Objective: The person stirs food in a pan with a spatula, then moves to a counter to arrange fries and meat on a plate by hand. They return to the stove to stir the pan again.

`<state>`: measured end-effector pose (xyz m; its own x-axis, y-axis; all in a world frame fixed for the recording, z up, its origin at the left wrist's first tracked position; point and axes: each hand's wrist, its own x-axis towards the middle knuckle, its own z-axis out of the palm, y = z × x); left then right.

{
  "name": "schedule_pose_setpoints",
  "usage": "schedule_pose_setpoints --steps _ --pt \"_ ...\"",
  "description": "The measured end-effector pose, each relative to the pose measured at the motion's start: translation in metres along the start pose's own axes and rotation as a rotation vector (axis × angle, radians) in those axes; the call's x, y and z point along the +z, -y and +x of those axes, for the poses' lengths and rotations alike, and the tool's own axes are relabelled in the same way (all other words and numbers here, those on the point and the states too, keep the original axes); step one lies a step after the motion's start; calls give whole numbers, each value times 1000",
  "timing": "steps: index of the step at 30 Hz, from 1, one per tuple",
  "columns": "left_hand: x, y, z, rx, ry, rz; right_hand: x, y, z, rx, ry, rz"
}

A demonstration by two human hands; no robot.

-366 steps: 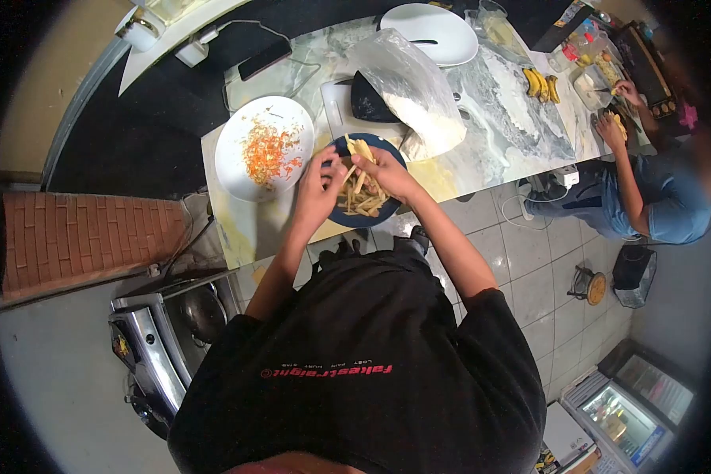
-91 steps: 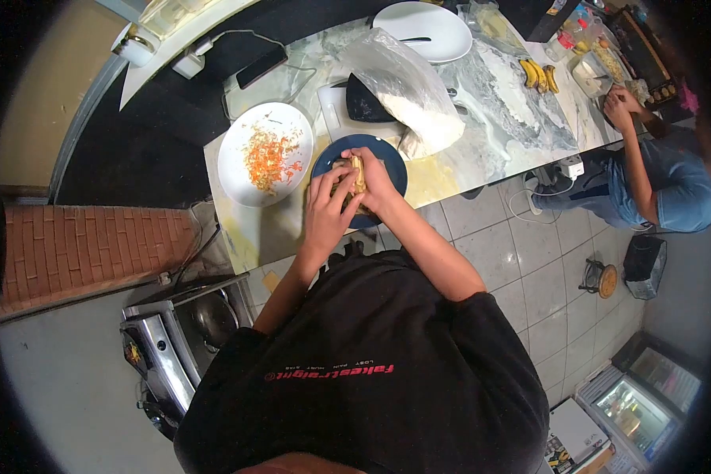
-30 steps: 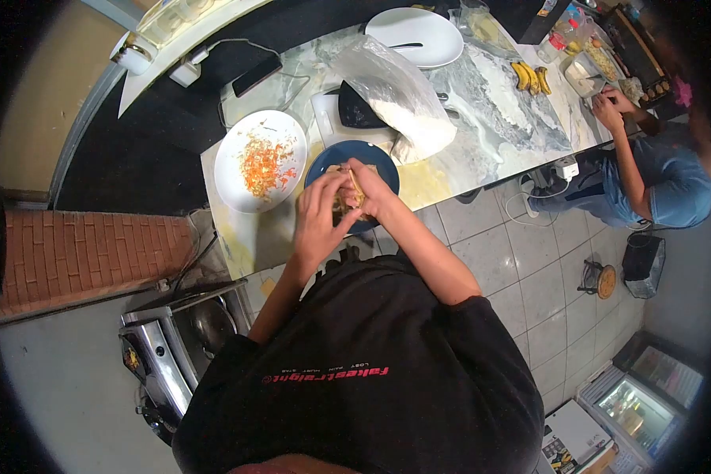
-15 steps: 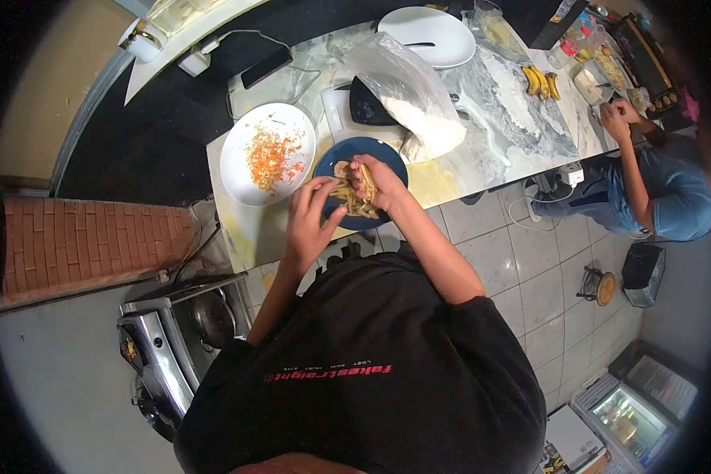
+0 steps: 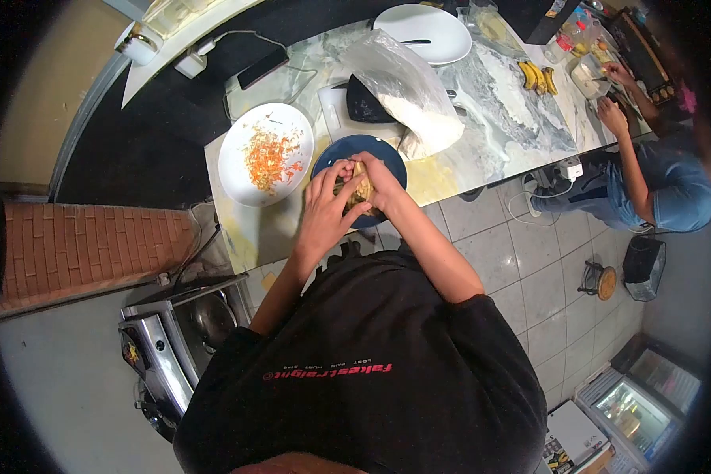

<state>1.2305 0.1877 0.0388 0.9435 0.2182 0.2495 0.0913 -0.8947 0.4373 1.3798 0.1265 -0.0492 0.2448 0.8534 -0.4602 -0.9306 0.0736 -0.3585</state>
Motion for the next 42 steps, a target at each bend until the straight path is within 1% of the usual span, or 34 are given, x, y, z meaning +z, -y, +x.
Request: schedule_pose_setpoints --steps 2,4,8,11,14,16,18,20,22,26,28,29,31,32,33,35,39,41,42 --pt "0 0 0 3 -13 -8 -2 0 1 8 -21 1" --pt "0 0 0 5 -28 -17 -8 0 2 25 33 -47" --pt "-1 0 1 12 -48 -24 -2 2 -1 43 31 -29" --pt "-2 -2 0 12 -52 -15 0 3 -1 39 -12 -46" --pt "-2 -4 0 24 -60 -28 1 1 0 58 28 -52" --pt "-5 -7 1 39 -66 -53 9 3 -3 75 -28 58" --pt "-10 -10 -2 1 -133 -120 3 7 -6 93 7 53" --pt "-14 -5 -4 2 -169 -119 5 8 -9 115 45 49" --pt "-22 -4 -7 -25 -206 -102 13 11 -16 53 -57 -68" --pt "-20 9 -19 -77 -214 -128 20 10 -20 2 -111 -132" --pt "-21 12 -24 -81 -218 -125 35 11 -27 -139 -181 -265" --pt "-21 13 -26 -85 -223 -122 44 13 -31 -136 -181 -264" --pt "-20 16 -29 -80 -236 -120 62 20 -40 -403 -112 -531" --pt "-19 17 -30 -72 -251 -118 69 25 -43 -468 -111 -619" --pt "-17 19 -31 -75 -249 -120 79 30 -47 -464 -113 -619" --pt "-16 21 -33 -95 -264 -140 101 39 -55 -825 -114 -947" --pt "-17 21 -34 -96 -289 -135 142 62 -83 -888 -33 -1023" --pt "-16 24 -36 -106 -301 -139 159 70 -95 -876 -20 -1033" --pt "-15 24 -36 -108 -302 -140 167 73 -98 -924 13 -1030"
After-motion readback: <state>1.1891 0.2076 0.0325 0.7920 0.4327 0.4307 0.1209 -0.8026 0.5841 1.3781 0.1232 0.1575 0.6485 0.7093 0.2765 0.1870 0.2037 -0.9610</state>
